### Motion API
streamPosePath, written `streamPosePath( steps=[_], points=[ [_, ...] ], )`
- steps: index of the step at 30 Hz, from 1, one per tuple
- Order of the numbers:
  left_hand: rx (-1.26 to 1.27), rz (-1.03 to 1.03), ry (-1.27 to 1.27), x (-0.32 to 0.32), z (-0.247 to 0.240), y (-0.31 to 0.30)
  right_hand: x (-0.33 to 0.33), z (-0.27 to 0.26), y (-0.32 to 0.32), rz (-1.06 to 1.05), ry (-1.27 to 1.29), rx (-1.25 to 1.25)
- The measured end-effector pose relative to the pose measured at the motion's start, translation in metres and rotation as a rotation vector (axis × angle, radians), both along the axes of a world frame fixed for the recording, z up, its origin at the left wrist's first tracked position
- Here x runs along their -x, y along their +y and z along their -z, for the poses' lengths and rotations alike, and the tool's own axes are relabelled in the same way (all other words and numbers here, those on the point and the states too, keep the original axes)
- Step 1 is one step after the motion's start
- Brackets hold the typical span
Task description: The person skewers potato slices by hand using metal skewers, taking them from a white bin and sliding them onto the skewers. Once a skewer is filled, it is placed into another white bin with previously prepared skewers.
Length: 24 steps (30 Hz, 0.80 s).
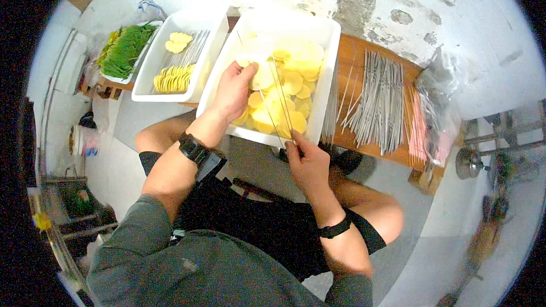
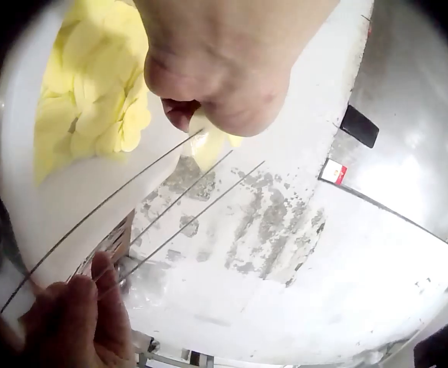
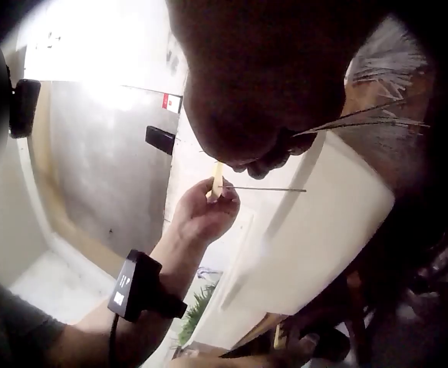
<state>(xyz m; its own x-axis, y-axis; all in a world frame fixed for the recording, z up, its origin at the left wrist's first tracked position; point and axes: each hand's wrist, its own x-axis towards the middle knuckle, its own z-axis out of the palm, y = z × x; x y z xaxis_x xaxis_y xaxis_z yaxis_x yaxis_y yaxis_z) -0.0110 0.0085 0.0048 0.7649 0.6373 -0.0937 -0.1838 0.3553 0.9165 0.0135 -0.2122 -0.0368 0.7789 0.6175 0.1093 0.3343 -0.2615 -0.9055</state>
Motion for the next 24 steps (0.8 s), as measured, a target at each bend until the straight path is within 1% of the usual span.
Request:
streamPosePath(
  steps=[1, 2, 3, 4, 5, 7, 10, 12, 13, 15, 18, 24],
  points=[
    [0.0, -0.005, -0.001, 0.0, 0.003, 0.004, 0.002, -0.002, 0.001, -0.009, 0.12, 0.038],
    [-0.043, -0.032, 0.004, -0.001, 0.007, 0.007, 0.003, -0.004, 0.001, -0.014, 0.118, 0.039],
    [-0.085, -0.058, 0.01, -0.001, 0.007, 0.008, 0.003, -0.008, 0.002, -0.023, 0.17, 0.042],
    [-0.085, -0.062, 0.007, -0.001, 0.007, 0.01, 0.003, -0.01, 0.003, -0.031, 0.222, 0.046],
    [-0.083, -0.059, 0.015, -0.001, 0.006, 0.01, 0.004, -0.006, 0.003, -0.035, 0.219, 0.047],
    [-0.079, -0.06, 0.022, 0.0, 0.007, 0.011, 0.005, 0.007, 0.002, -0.044, 0.294, -0.047],
    [-0.112, -0.072, 0.037, -0.001, 0.01, 0.018, 0.006, 0.012, 0.002, -0.043, 0.241, -0.049],
    [-0.179, -0.123, 0.135, -0.002, 0.009, 0.021, 0.008, 0.013, 0.001, -0.051, 0.224, -0.037],
    [-0.178, -0.125, 0.135, -0.002, 0.008, 0.022, 0.008, 0.014, 0.001, -0.057, 0.207, -0.025],
    [-0.179, -0.139, 0.031, -0.003, 0.005, 0.023, 0.008, 0.013, 0.0, -0.045, 0.244, 0.003],
    [-0.199, -0.195, 0.014, -0.005, 0.007, 0.024, 0.008, 0.016, -0.001, -0.032, 0.287, 0.022],
    [-0.178, -0.176, 0.027, -0.006, 0.008, 0.026, 0.009, 0.017, -0.002, -0.032, 0.291, -0.02]
  ],
)
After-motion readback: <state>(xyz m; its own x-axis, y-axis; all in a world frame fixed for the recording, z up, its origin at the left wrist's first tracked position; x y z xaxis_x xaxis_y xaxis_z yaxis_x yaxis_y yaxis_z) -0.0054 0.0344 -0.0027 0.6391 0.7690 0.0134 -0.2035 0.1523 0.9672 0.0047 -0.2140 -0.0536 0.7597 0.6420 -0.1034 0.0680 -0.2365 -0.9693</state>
